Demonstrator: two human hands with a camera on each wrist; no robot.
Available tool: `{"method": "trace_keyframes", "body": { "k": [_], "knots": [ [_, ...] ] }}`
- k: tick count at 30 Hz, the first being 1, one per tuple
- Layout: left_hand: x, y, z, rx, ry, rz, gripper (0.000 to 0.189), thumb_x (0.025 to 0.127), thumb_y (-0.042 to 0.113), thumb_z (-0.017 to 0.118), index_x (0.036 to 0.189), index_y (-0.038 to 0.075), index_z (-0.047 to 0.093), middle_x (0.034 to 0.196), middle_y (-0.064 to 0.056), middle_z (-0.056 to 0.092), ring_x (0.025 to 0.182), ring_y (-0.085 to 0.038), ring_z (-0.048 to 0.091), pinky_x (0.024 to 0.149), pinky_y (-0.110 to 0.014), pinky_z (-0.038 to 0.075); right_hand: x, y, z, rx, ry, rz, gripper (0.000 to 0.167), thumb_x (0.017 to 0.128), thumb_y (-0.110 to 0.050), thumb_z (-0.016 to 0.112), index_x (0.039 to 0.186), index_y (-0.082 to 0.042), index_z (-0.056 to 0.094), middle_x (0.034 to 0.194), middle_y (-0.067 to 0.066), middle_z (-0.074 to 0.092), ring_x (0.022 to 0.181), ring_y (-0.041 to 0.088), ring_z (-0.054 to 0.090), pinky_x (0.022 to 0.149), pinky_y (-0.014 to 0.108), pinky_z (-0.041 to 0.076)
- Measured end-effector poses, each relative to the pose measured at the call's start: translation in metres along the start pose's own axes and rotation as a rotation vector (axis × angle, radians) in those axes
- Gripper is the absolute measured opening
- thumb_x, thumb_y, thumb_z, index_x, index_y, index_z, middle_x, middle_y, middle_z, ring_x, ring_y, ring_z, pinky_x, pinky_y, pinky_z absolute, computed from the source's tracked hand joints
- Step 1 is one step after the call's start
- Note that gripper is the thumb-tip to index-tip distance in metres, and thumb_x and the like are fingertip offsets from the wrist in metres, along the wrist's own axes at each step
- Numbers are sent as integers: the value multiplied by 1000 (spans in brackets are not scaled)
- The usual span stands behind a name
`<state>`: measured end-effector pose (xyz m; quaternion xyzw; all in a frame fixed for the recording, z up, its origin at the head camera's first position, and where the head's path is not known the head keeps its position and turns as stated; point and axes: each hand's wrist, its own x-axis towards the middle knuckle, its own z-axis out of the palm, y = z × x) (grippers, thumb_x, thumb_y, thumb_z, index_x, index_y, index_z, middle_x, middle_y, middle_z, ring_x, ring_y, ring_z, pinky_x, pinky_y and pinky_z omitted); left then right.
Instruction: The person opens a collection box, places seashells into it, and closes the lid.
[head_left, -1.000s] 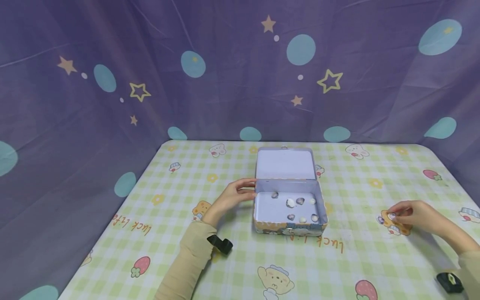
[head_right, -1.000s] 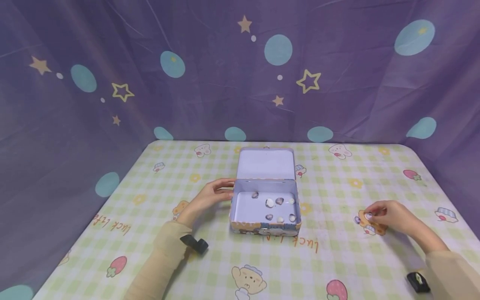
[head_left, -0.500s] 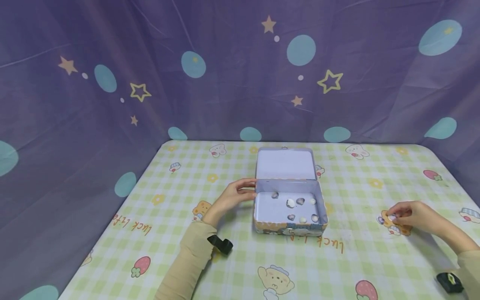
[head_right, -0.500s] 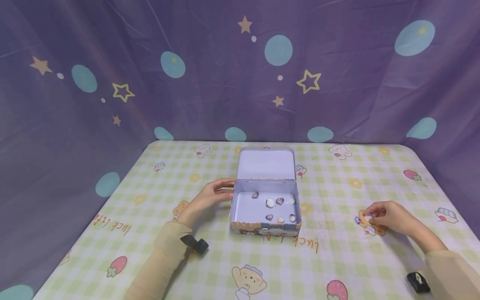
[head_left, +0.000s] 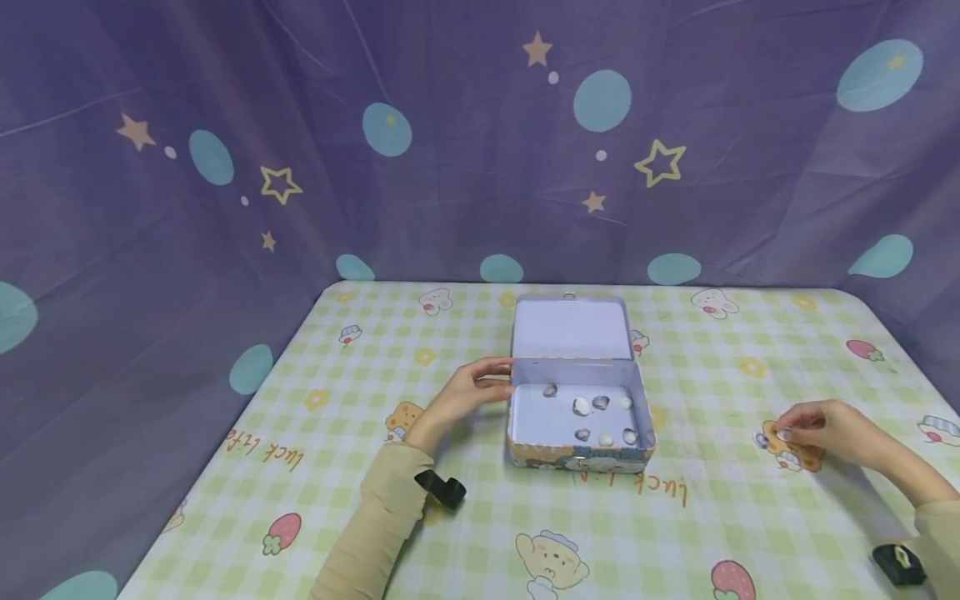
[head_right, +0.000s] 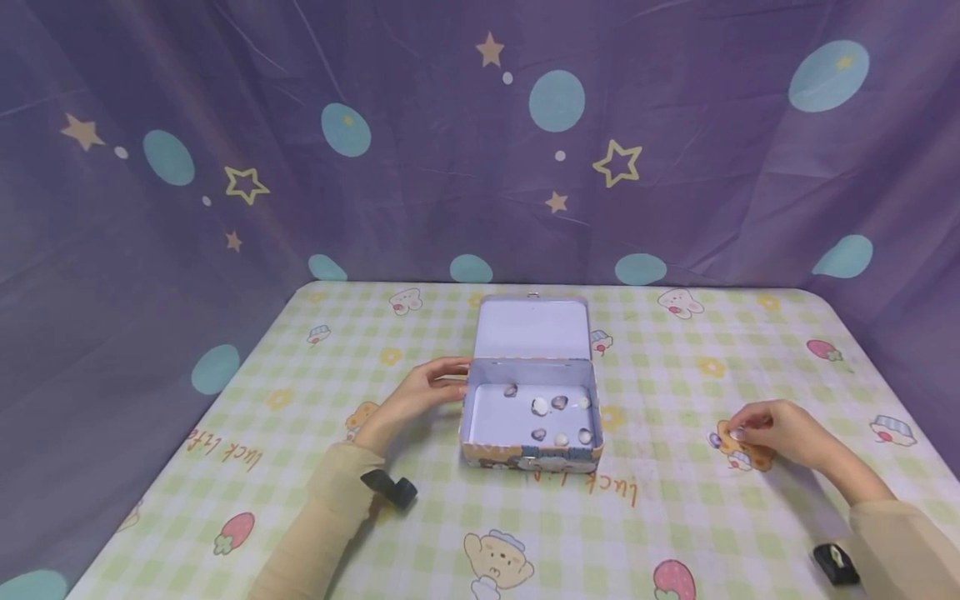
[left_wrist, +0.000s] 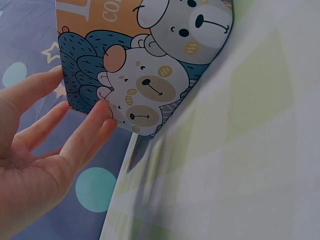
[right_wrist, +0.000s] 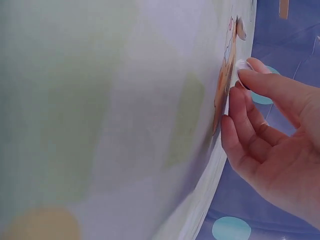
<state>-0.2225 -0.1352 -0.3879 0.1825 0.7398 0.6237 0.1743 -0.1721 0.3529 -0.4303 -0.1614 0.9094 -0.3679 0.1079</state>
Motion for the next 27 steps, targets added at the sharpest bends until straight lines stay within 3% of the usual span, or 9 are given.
{"method": "trace_keyframes", "body": {
  "k": [6, 14, 22, 27],
  "knots": [
    [0, 0, 0, 5, -6, 5, 50, 83, -2, 57, 128, -8, 37, 129, -29, 38, 112, -42, 44, 89, -33, 46, 6, -8, 2, -149, 97, 43, 8, 83, -8, 60, 85, -4, 68, 76, -5, 61, 60, 0, 46, 50, 19, 41],
    [0, 0, 1, 3, -5, 15, 49, 83, -4, 55, 128, -10, 36, 129, -31, 37, 112, -44, 43, 88, -33, 47, 15, -29, 5, -130, 129, 36, 13, 85, -13, 59, 88, -3, 65, 77, 0, 60, 58, 3, 48, 46, 21, 40],
    [1, -3, 0, 19, -3, 13, 50, 83, -1, 57, 128, -8, 37, 129, -29, 38, 112, -42, 44, 88, -33, 47, 25, -48, 11, -175, 212, -107, 8, 82, -4, 60, 87, -3, 66, 75, -1, 60, 57, 4, 50, 47, 19, 39],
    [7, -18, -4, 8, 5, 20, 50, 82, 2, 59, 128, -4, 40, 129, -25, 40, 111, -39, 47, 88, -32, 48, 30, -58, 14, -164, 237, -163, 8, 81, -3, 61, 87, -3, 66, 76, -3, 60, 60, 1, 51, 46, 20, 41]
  ]
}}
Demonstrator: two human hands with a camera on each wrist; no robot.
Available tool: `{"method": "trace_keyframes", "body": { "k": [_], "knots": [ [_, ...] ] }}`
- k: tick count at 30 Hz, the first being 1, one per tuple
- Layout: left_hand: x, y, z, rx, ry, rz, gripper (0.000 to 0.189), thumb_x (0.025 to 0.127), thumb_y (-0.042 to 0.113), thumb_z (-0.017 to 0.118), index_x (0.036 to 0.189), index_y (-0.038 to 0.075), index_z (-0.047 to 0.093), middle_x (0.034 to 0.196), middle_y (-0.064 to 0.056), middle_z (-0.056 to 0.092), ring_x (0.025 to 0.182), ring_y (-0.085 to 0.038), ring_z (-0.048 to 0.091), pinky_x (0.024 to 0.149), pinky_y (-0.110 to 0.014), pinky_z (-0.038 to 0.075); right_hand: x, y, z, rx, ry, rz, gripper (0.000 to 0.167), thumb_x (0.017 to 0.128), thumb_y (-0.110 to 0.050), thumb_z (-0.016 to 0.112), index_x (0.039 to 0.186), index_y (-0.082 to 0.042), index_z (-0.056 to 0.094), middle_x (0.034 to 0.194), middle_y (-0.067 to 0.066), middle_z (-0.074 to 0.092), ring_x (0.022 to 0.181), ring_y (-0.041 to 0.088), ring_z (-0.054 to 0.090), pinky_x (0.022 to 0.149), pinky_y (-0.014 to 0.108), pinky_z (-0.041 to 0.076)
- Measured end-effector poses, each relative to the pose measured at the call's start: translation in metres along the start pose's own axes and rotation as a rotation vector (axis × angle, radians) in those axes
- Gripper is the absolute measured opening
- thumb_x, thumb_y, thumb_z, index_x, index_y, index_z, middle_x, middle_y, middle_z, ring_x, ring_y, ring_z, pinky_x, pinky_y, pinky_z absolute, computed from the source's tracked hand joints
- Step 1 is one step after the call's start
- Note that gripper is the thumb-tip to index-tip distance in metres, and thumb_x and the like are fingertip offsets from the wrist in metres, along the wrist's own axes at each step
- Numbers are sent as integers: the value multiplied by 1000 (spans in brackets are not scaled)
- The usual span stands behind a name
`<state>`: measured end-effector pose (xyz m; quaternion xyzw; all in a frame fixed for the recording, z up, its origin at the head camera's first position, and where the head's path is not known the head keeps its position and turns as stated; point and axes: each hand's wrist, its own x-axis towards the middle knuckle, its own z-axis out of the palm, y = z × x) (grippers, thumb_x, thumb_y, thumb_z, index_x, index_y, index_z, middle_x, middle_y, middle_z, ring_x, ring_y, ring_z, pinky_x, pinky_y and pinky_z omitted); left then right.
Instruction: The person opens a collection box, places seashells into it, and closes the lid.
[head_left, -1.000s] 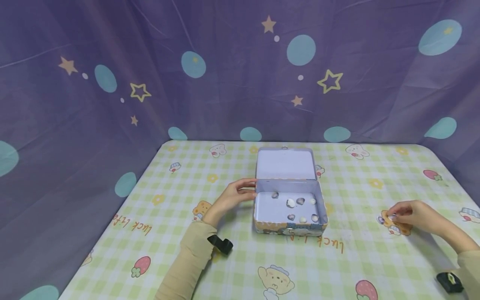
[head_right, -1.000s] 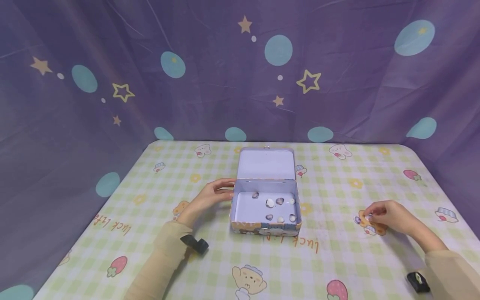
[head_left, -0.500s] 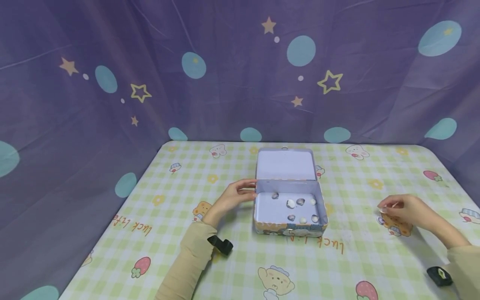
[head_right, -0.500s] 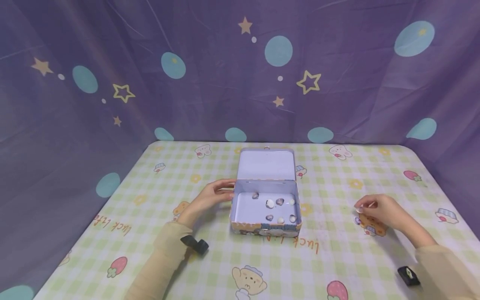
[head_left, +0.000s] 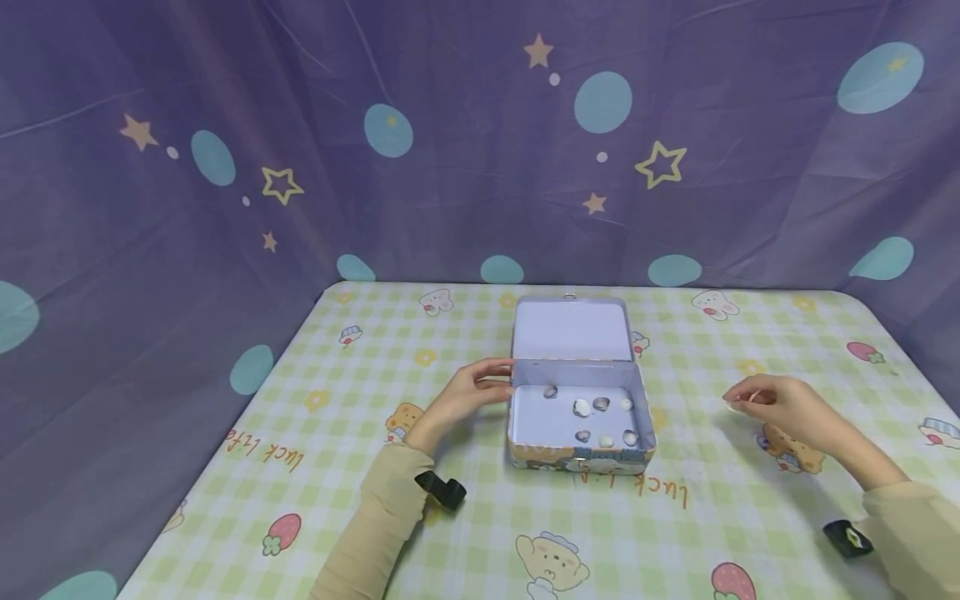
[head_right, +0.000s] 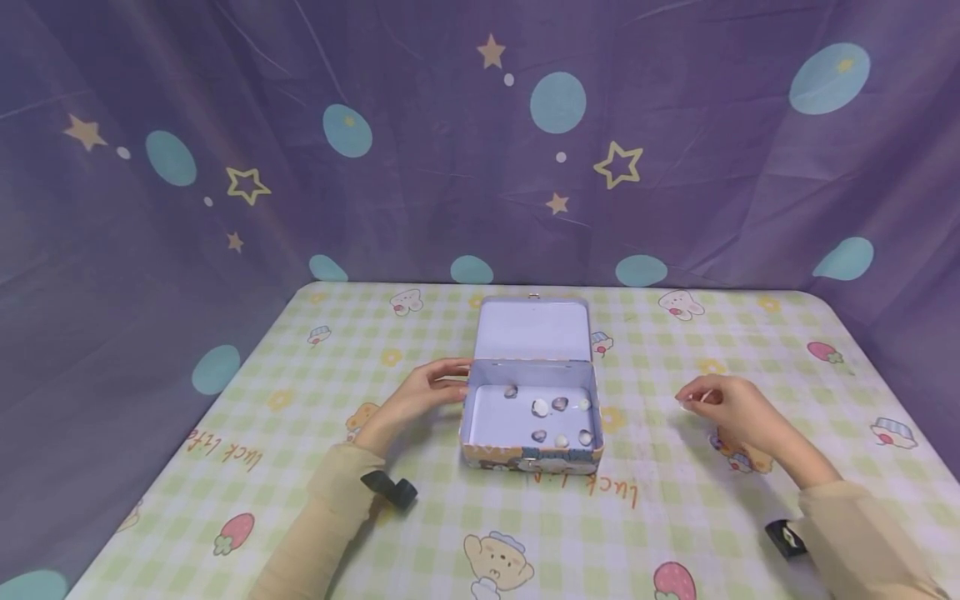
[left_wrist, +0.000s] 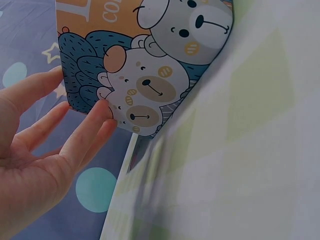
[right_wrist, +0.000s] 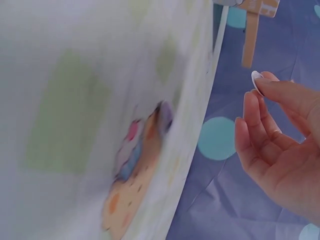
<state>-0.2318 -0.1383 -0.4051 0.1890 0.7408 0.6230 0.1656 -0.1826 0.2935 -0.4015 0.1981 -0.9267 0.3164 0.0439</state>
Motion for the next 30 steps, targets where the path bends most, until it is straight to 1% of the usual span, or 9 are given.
{"method": "trace_keyframes", "body": {
  "k": [2, 3, 9, 16, 23, 30],
  "knots": [
    [2, -6, -1, -4, 4, 4, 50, 82, 4, 61, 128, -2, 42, 129, -23, 41, 111, -37, 48, 87, -31, 48, 2, -4, 1, 4, 5, -3, 9, 81, -4, 61, 88, -3, 66, 77, -3, 60, 62, -1, 51, 47, 20, 43],
    [1, -4, -1, -3, 5, 2, 50, 82, 4, 61, 128, -2, 42, 129, -24, 41, 111, -38, 47, 87, -31, 48, 3, -6, 1, 6, 6, -5, 9, 81, -5, 61, 88, -4, 66, 77, -4, 60, 62, -1, 51, 48, 20, 43],
    [-6, 15, 4, -10, -3, -8, 50, 83, -2, 56, 128, -8, 37, 129, -30, 37, 112, -43, 43, 89, -33, 47, 10, -17, 2, 12, 16, -31, 8, 82, -10, 62, 88, -7, 66, 80, 1, 61, 66, -2, 52, 53, 19, 46],
    [-7, 18, 5, -9, -6, -9, 50, 83, -2, 57, 128, -8, 37, 130, -29, 37, 113, -44, 42, 89, -33, 47, 18, -25, 3, 19, 7, -51, 9, 82, -7, 61, 89, -7, 66, 82, 1, 63, 67, -1, 53, 55, 21, 48],
    [-7, 19, 5, -6, -4, -19, 50, 83, -2, 57, 129, -7, 37, 130, -28, 37, 113, -42, 43, 90, -33, 46, 27, -34, 4, 5, 10, -63, 9, 82, -8, 62, 89, -10, 67, 83, -1, 64, 70, -2, 54, 59, 20, 49],
    [-7, 18, 5, -19, -3, -21, 50, 83, -3, 56, 129, -7, 37, 130, -28, 37, 113, -43, 43, 90, -33, 46, 38, -43, 7, 6, 31, -145, 12, 80, -4, 63, 88, -11, 67, 83, -2, 64, 69, -1, 54, 62, 20, 50]
  ]
}}
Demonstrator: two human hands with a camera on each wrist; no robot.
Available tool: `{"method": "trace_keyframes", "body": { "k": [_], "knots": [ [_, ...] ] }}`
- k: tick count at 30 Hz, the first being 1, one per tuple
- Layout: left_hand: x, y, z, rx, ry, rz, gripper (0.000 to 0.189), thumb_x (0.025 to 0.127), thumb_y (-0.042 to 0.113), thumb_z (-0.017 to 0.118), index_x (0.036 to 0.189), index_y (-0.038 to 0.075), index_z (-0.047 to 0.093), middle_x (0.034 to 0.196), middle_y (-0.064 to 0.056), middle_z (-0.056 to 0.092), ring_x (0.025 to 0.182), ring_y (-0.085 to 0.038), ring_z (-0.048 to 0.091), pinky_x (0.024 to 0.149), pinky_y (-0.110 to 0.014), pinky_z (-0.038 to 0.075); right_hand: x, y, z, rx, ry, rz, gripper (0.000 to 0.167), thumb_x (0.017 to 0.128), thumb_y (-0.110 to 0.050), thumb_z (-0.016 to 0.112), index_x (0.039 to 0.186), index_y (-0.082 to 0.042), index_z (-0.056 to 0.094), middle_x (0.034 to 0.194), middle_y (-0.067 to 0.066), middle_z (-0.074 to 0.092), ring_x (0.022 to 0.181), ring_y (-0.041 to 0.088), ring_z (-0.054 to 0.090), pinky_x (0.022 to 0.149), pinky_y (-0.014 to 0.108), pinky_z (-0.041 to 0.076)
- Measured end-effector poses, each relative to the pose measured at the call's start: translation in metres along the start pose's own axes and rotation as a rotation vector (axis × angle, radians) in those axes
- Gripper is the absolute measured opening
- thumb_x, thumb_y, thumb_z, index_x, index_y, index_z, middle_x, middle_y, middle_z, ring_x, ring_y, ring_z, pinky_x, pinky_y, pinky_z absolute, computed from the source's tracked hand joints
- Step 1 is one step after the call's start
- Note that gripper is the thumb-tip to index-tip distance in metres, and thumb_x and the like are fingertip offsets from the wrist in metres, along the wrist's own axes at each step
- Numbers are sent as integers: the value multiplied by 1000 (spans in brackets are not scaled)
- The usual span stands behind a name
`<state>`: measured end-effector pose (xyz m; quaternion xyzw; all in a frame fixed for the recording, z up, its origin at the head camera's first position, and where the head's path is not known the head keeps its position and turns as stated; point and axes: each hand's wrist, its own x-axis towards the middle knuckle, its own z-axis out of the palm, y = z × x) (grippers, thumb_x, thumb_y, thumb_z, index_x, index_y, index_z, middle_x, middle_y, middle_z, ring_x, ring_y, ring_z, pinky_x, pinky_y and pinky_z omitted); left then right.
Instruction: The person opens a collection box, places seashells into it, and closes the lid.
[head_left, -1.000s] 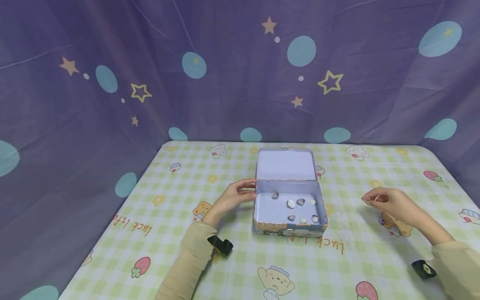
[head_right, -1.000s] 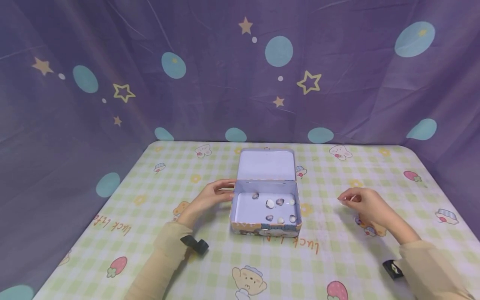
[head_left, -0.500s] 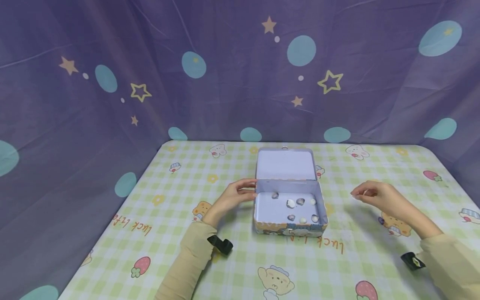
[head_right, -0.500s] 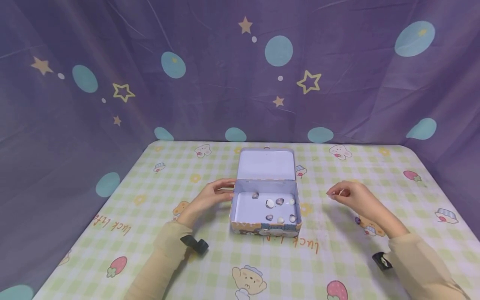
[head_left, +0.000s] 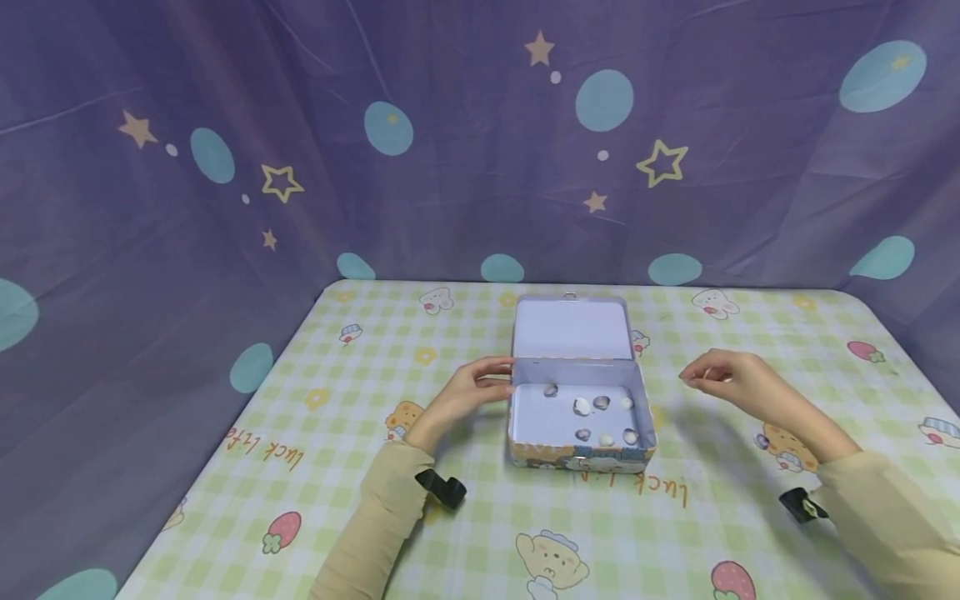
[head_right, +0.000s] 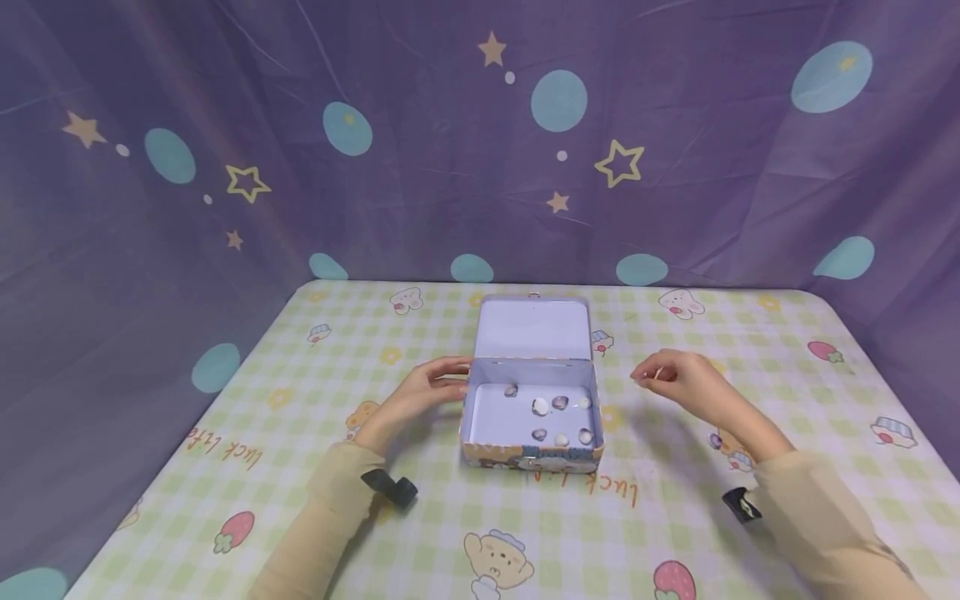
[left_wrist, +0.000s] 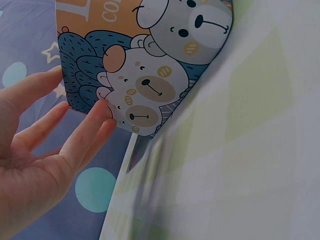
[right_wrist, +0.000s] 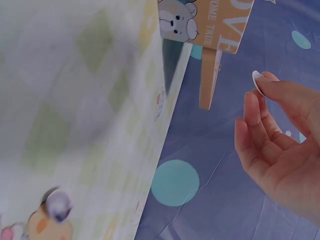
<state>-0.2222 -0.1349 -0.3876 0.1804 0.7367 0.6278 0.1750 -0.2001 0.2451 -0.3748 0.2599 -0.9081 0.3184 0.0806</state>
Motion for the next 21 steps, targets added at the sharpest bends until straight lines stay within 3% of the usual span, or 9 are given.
{"method": "trace_keyframes", "body": {
  "k": [7, 21],
  "knots": [
    [0, 0, 0, -6, 3, -7, 51, 83, -2, 57, 129, -7, 37, 128, -30, 39, 114, -43, 42, 89, -32, 47, 13, -8, 4, 16, -29, -4, 10, 81, -5, 62, 89, -8, 67, 84, 0, 65, 70, -1, 54, 62, 21, 51],
    [0, 1, 1, 13, 9, -12, 50, 82, -2, 57, 129, -6, 38, 128, -29, 39, 112, -39, 46, 90, -32, 46, 41, -26, 12, 64, -87, -90, 9, 81, -5, 62, 88, -6, 67, 82, -2, 64, 69, 2, 53, 64, 23, 50]
  ]
}}
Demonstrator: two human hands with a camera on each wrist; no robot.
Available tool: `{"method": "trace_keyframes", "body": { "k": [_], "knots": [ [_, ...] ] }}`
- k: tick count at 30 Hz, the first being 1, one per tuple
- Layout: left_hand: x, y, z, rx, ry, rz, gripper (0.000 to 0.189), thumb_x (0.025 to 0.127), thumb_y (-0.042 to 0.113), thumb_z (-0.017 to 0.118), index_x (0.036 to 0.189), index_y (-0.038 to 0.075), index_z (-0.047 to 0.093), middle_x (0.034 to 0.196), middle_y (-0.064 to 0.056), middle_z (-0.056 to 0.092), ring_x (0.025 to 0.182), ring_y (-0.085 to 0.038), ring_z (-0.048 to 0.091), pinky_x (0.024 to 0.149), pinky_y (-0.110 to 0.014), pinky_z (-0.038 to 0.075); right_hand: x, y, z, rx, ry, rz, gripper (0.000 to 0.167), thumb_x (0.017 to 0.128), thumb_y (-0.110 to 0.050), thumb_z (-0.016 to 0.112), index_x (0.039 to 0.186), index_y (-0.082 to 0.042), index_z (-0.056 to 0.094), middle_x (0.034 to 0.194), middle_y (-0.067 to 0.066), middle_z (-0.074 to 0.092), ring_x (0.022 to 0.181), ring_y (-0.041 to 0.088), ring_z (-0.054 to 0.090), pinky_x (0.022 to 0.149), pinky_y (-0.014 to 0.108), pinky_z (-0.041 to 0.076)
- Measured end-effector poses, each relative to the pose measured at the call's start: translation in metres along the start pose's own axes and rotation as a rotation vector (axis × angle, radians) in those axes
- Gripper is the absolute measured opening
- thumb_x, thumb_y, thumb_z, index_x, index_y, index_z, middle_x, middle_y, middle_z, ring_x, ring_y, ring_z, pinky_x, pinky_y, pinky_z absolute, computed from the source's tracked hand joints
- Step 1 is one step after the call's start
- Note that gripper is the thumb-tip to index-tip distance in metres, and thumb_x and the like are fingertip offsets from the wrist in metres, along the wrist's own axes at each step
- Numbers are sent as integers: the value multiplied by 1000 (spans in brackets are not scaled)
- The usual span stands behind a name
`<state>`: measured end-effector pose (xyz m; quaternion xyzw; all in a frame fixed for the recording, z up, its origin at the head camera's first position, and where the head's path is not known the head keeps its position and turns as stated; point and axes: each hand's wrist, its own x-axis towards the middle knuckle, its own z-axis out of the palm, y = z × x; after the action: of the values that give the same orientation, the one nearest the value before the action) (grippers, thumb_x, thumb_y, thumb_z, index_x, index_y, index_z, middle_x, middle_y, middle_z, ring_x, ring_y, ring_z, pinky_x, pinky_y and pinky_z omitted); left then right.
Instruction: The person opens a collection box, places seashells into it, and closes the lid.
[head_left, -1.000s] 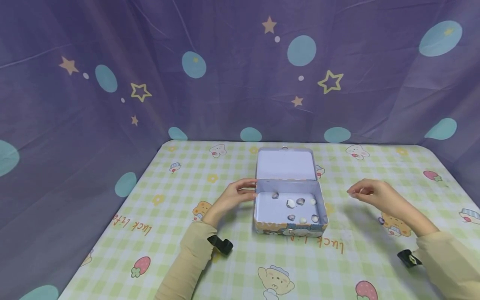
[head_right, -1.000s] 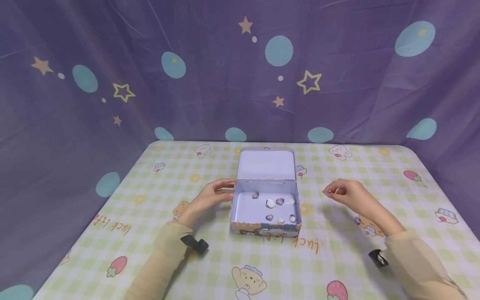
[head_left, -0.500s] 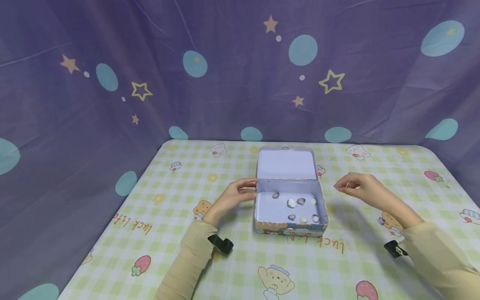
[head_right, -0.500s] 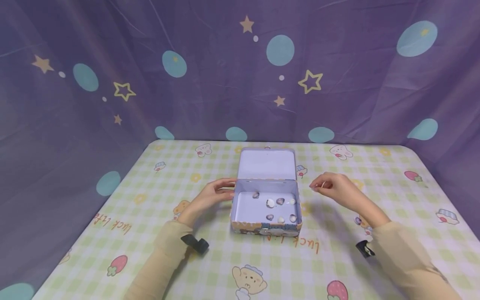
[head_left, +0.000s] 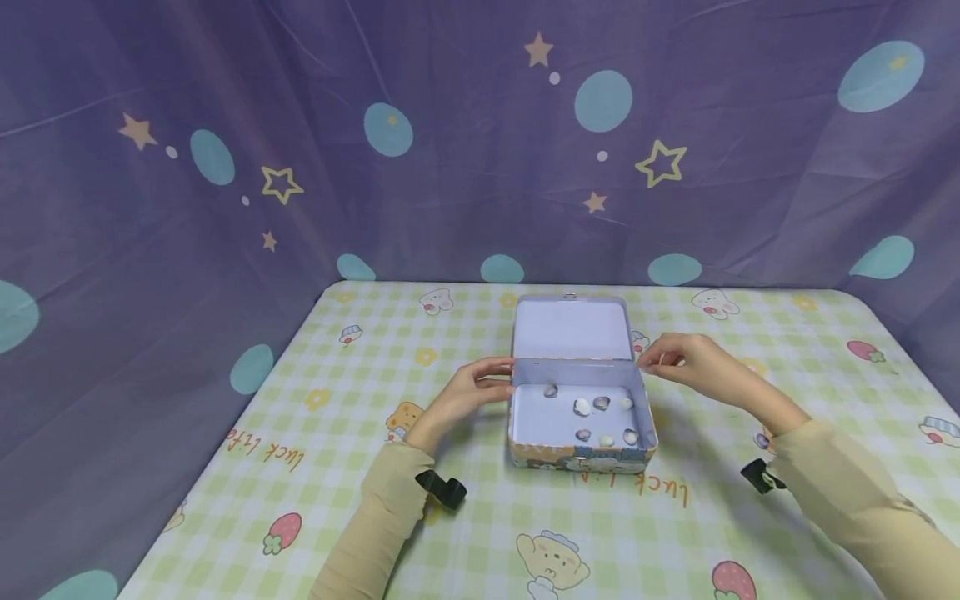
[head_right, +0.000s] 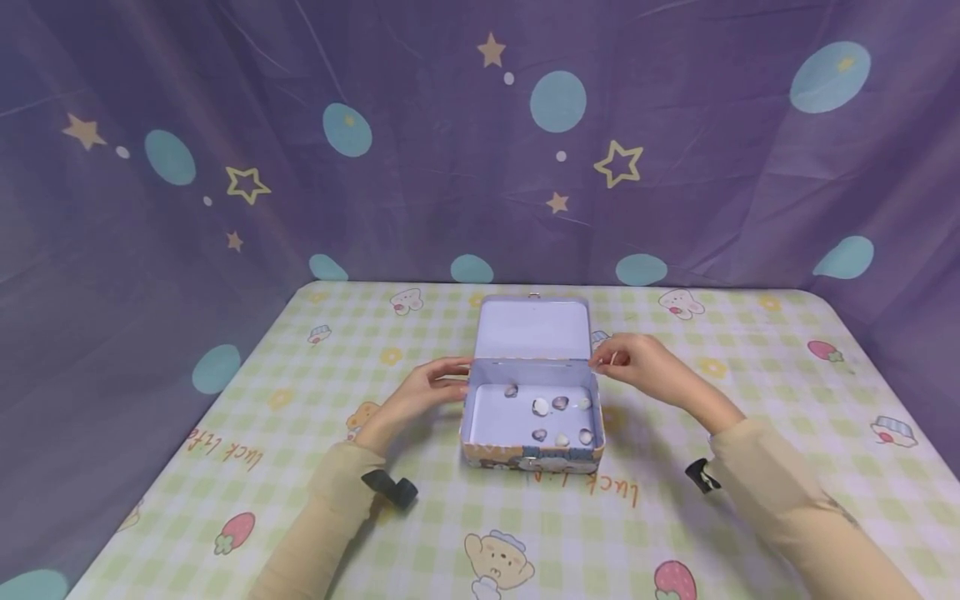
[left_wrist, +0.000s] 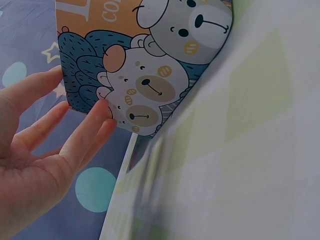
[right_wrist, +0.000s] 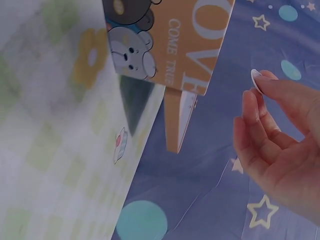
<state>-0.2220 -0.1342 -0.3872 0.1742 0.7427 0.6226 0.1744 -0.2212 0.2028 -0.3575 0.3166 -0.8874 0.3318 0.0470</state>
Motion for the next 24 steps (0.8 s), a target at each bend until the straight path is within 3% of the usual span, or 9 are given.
{"method": "trace_keyframes", "body": {
  "k": [10, 24],
  "knots": [
    [0, 0, -1, -3, -2, 1, 50, 82, -2, 58, 129, -6, 38, 129, -28, 39, 112, -41, 45, 90, -32, 46, 21, -8, 7, 17, -80, -64, 12, 79, 1, 63, 85, -9, 67, 81, -5, 63, 71, 5, 55, 62, 23, 50],
    [0, -2, -1, -3, 5, -4, 50, 82, -1, 58, 128, -6, 39, 128, -29, 40, 112, -41, 45, 89, -32, 46, 45, -19, 18, 52, -213, -64, 7, 79, -2, 63, 84, -5, 67, 80, 1, 63, 67, 8, 54, 57, 21, 48]
  ]
}}
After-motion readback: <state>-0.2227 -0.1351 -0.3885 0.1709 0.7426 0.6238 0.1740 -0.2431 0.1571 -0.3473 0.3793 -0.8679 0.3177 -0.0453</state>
